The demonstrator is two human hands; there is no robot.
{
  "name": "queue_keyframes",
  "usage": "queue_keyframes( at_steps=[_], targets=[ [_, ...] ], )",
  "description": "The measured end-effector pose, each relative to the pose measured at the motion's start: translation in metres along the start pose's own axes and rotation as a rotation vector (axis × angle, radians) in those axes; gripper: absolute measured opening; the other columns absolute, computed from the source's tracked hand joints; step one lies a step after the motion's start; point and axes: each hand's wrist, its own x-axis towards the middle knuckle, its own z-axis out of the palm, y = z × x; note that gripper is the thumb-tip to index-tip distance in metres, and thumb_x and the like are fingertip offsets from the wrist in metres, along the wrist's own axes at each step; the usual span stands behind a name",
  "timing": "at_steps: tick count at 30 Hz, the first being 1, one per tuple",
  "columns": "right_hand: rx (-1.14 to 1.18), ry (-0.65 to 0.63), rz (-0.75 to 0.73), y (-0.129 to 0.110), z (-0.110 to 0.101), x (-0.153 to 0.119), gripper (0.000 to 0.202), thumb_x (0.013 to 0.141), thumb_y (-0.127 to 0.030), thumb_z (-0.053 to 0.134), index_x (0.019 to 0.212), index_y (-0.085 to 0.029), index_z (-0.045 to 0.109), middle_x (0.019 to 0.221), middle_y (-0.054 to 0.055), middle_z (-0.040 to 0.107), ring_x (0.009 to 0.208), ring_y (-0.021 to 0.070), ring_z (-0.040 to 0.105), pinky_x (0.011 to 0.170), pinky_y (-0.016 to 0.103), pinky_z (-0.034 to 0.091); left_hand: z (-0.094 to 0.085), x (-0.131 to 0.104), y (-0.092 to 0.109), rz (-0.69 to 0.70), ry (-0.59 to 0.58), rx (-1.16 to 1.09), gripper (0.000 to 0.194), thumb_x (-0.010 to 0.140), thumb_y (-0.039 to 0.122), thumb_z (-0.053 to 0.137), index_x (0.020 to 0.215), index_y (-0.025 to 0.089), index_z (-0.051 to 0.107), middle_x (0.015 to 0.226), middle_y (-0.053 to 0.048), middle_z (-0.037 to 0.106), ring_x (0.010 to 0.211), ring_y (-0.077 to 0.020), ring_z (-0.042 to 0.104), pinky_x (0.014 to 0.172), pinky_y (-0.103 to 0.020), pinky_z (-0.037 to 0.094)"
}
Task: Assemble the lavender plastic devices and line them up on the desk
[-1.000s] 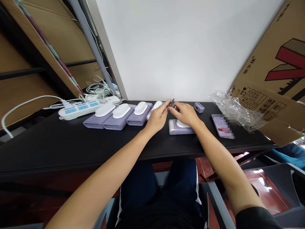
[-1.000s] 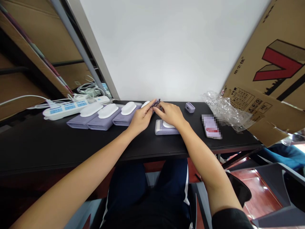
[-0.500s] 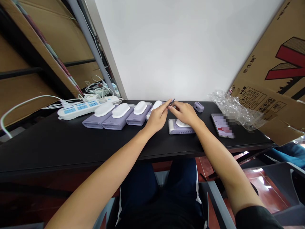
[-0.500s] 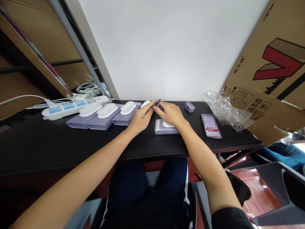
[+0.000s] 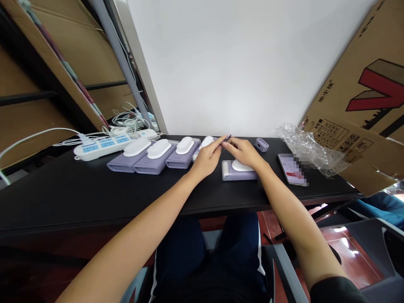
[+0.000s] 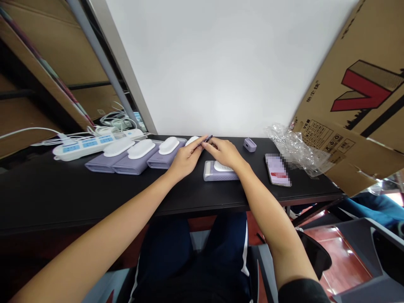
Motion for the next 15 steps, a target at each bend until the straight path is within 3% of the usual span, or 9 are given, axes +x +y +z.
queue_keyframes(
  at_steps=[10,15],
  targets=[
    [0.114,0.017,0.012,0.0085,-0.0006,0.0028,0.046,0.105,-0.061,0.048,0.095,-0.021,0.069,0.082,0.000,0.068,0.077,0.0169,0.058,0.073,0.029,0.040,0.0033,0.0005,-0.0066,-0.004,-0.002,-0.045,0.046,0.107,0.032,0.048,0.149,0.022,0.065,0.150,-0.007,0.070,0.137,-0.0231,0.068,0.123,-0.042,0.050],
    [0.104,-0.009,0.019,0.0029,-0.0023,-0.0002,0.036,0.100,-0.055,0.056,0.096,-0.021,0.067,0.081,-0.002,0.066,0.074,0.0163,0.055,0.071,0.029,0.038,0.0039,0.0022,-0.0091,-0.046,0.042,-0.075,0.048,0.107,0.033,0.049,0.152,0.021,0.063,0.153,-0.008,0.067,0.144,-0.0242,0.062,0.126,-0.043,0.046]
  ],
)
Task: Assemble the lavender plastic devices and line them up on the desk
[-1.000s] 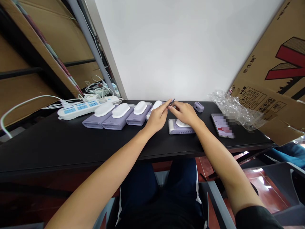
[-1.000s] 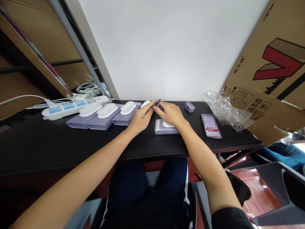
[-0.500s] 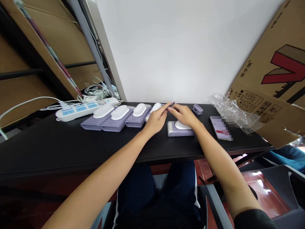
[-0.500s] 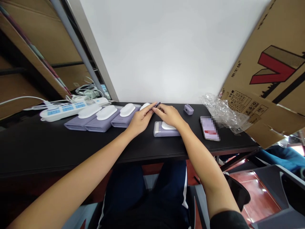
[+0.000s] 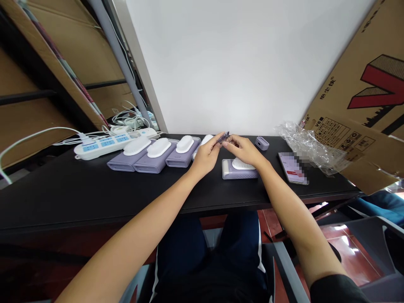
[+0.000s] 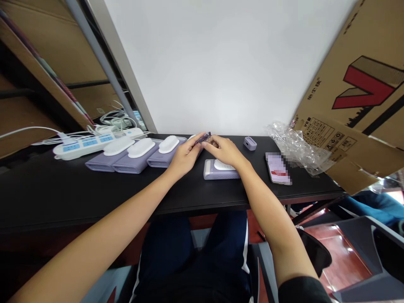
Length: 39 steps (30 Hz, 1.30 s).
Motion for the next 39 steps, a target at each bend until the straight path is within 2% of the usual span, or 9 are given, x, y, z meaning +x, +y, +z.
queue_keyframes(
  at_steps=[5,11,16,21,27,31,39],
  targets=[
    [-0.039,-0.053,0.000,-0.004,0.000,-0.002,0.025,0.098,-0.045,0.056,0.103,-0.022,0.064,0.083,-0.002,0.066,0.075,0.0178,0.057,0.072,0.030,0.039,0.000,0.000,-0.003,0.019,0.005,0.026,0.049,0.107,0.033,0.048,0.153,0.020,0.061,0.152,-0.010,0.068,0.145,-0.0254,0.061,0.127,-0.046,0.044],
    [-0.074,-0.030,0.032,-0.006,0.001,-0.003,0.037,0.103,-0.055,0.053,0.122,-0.025,0.057,0.077,-0.004,0.065,0.071,0.0199,0.060,0.069,0.030,0.038,-0.001,-0.001,0.000,0.048,0.078,0.061,0.046,0.110,0.032,0.045,0.154,0.024,0.055,0.154,-0.011,0.066,0.140,-0.0242,0.065,0.123,-0.044,0.049],
    [-0.197,0.035,-0.002,-0.008,0.002,-0.004,0.035,0.107,-0.057,0.045,0.109,-0.027,0.064,0.096,0.002,0.074,0.085,0.0222,0.065,0.073,0.031,0.036,-0.002,-0.002,0.004,0.055,0.130,0.092,0.039,0.110,0.030,0.045,0.146,0.023,0.059,0.140,-0.010,0.075,0.133,-0.0236,0.070,0.117,-0.042,0.055],
    [-0.148,0.060,-0.001,-0.007,0.003,-0.004,0.029,0.102,-0.052,0.052,0.111,-0.026,0.061,0.077,-0.002,0.065,0.072,0.0209,0.061,0.070,0.031,0.037,-0.003,-0.002,0.004,0.096,0.140,0.150,0.039,0.109,0.028,0.047,0.145,0.024,0.063,0.132,-0.008,0.079,0.126,-0.0242,0.074,0.110,-0.041,0.058],
    [-0.158,0.046,0.032,-0.009,0.004,-0.004,0.032,0.101,-0.052,0.053,0.119,-0.025,0.055,0.075,-0.003,0.065,0.067,0.0225,0.060,0.067,0.031,0.036,-0.003,-0.002,0.007,0.104,0.152,0.216,0.037,0.108,0.027,0.051,0.140,0.023,0.068,0.126,-0.008,0.081,0.115,-0.0234,0.078,0.100,-0.035,0.061],
    [-0.250,0.023,0.022,-0.011,0.004,-0.004,0.030,0.105,-0.053,0.049,0.117,-0.027,0.059,0.079,0.000,0.070,0.073,0.0254,0.066,0.068,0.031,0.035,-0.004,-0.003,0.010,0.110,0.156,0.233,0.035,0.107,0.027,0.052,0.138,0.022,0.070,0.123,-0.007,0.082,0.107,-0.0216,0.079,0.095,-0.032,0.060],
    [-0.325,0.031,0.017,-0.009,0.004,-0.004,0.037,0.110,-0.055,0.042,0.108,-0.026,0.064,0.088,0.004,0.077,0.085,0.0283,0.072,0.069,0.031,0.037,-0.004,-0.003,0.012,0.139,0.173,0.246,0.033,0.107,0.026,0.053,0.134,0.023,0.072,0.127,-0.006,0.081,0.113,-0.0205,0.078,0.098,-0.031,0.058]
  ],
)
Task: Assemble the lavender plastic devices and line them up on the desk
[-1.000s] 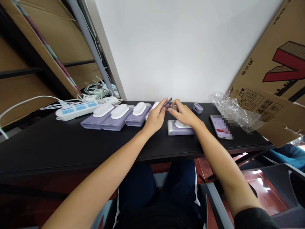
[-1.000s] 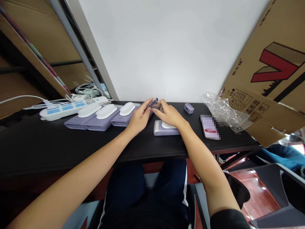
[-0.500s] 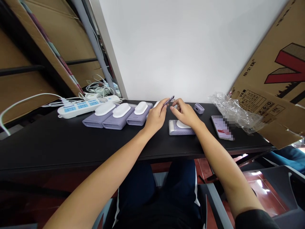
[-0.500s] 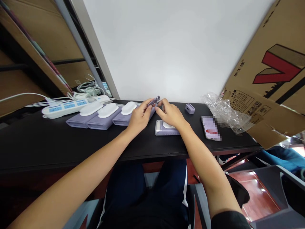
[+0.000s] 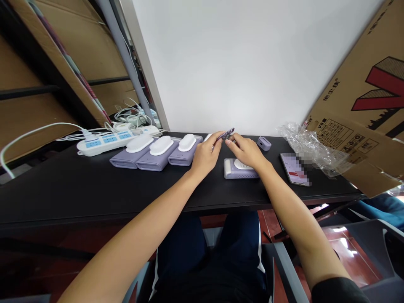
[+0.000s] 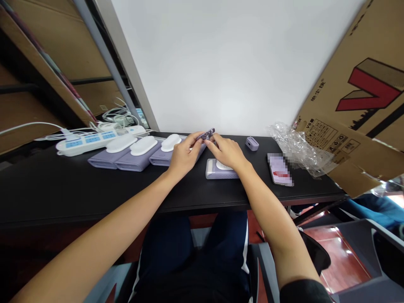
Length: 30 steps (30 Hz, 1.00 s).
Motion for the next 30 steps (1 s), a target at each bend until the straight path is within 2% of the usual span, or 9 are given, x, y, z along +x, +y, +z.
queue_keyframes(
  at_steps=[11,19,30],
  targets=[
    [0.031,-0.021,-0.017,-0.0011,-0.0029,-0.0008,0.037,0.111,-0.054,0.040,0.107,-0.025,0.063,0.093,0.004,0.077,0.089,0.0288,0.072,0.071,0.031,0.036,-0.0009,-0.0005,0.0030,0.006,-0.018,0.030,0.033,0.107,0.026,0.054,0.133,0.024,0.074,0.128,-0.005,0.081,0.113,-0.0208,0.078,0.097,-0.031,0.058],
    [0.038,-0.013,-0.010,0.0002,-0.0020,-0.0006,0.039,0.111,-0.055,0.039,0.109,-0.026,0.064,0.098,0.005,0.079,0.092,0.0291,0.073,0.073,0.032,0.040,-0.0023,-0.0008,0.0056,0.010,-0.028,0.021,0.032,0.107,0.025,0.054,0.133,0.024,0.073,0.126,-0.005,0.081,0.111,-0.0201,0.078,0.097,-0.030,0.058],
    [0.036,-0.011,-0.003,0.0011,-0.0022,0.0002,0.039,0.110,-0.056,0.039,0.107,-0.026,0.064,0.095,0.004,0.078,0.090,0.0292,0.073,0.073,0.032,0.042,-0.0010,-0.0020,0.0029,-0.007,-0.004,0.046,0.032,0.106,0.026,0.055,0.132,0.025,0.074,0.128,-0.005,0.081,0.110,-0.0209,0.079,0.098,-0.031,0.059]
  ],
)
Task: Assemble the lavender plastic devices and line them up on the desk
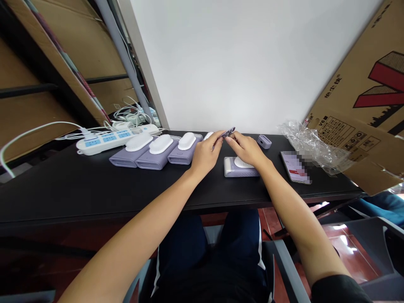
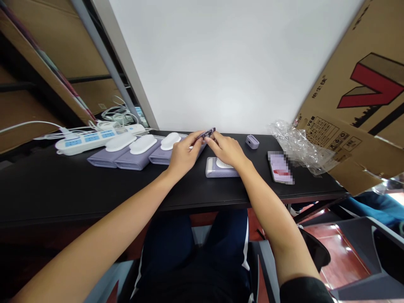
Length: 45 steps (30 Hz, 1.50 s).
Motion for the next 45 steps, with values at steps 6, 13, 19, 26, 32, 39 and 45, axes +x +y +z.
queue_keyframes(
  at_steps=[6,13,19,26,32,39,45],
  targets=[
    [-0.005,-0.005,0.003,-0.0014,-0.0004,0.0000,0.038,0.111,-0.055,0.039,0.107,-0.026,0.064,0.095,0.005,0.078,0.090,0.0292,0.073,0.073,0.032,0.040,-0.0001,-0.0002,0.0008,0.008,-0.007,0.001,0.032,0.106,0.027,0.055,0.132,0.025,0.075,0.129,-0.005,0.081,0.111,-0.0208,0.079,0.098,-0.031,0.059],
    [0.000,-0.006,0.001,-0.0013,-0.0006,-0.0003,0.038,0.111,-0.055,0.039,0.107,-0.026,0.064,0.095,0.005,0.077,0.090,0.0292,0.072,0.073,0.032,0.039,-0.0007,-0.0003,0.0028,0.002,-0.019,-0.003,0.031,0.107,0.025,0.056,0.132,0.024,0.074,0.125,-0.005,0.082,0.107,-0.0210,0.079,0.095,-0.031,0.059],
    [-0.006,-0.017,0.001,-0.0020,-0.0009,-0.0005,0.038,0.111,-0.054,0.040,0.107,-0.026,0.065,0.094,0.005,0.077,0.090,0.0294,0.072,0.074,0.032,0.041,0.0000,-0.0006,0.0026,0.008,-0.008,-0.004,0.031,0.106,0.025,0.056,0.131,0.024,0.074,0.122,-0.005,0.083,0.102,-0.0202,0.079,0.092,-0.030,0.058],
    [-0.013,-0.027,0.002,-0.0032,-0.0008,-0.0003,0.038,0.111,-0.054,0.041,0.107,-0.026,0.066,0.094,0.005,0.077,0.090,0.0290,0.072,0.075,0.032,0.042,0.0000,-0.0006,0.0019,0.010,-0.005,0.004,0.031,0.106,0.026,0.056,0.131,0.025,0.074,0.124,-0.005,0.082,0.103,-0.0202,0.079,0.092,-0.030,0.059],
    [-0.009,-0.022,0.012,-0.0029,-0.0009,0.0000,0.038,0.111,-0.054,0.040,0.107,-0.026,0.065,0.094,0.005,0.077,0.089,0.0287,0.072,0.075,0.032,0.042,-0.0003,-0.0004,0.0026,-0.001,-0.005,-0.004,0.032,0.106,0.026,0.055,0.132,0.024,0.074,0.122,-0.005,0.082,0.104,-0.0197,0.079,0.094,-0.030,0.059],
    [-0.006,-0.018,0.009,-0.0021,-0.0014,-0.0004,0.039,0.111,-0.055,0.039,0.107,-0.026,0.065,0.094,0.005,0.078,0.088,0.0284,0.072,0.073,0.031,0.041,-0.0010,-0.0003,0.0035,-0.004,-0.014,-0.003,0.032,0.106,0.026,0.055,0.132,0.025,0.074,0.124,-0.005,0.082,0.107,-0.0197,0.079,0.095,-0.030,0.059],
    [0.000,-0.017,-0.001,-0.0004,-0.0006,0.0006,0.039,0.111,-0.055,0.039,0.107,-0.026,0.065,0.095,0.004,0.078,0.090,0.0285,0.073,0.074,0.031,0.041,-0.0013,-0.0003,0.0036,-0.006,-0.018,0.001,0.031,0.106,0.026,0.056,0.131,0.025,0.075,0.120,-0.004,0.083,0.102,-0.0194,0.079,0.092,-0.030,0.059]
  ],
)
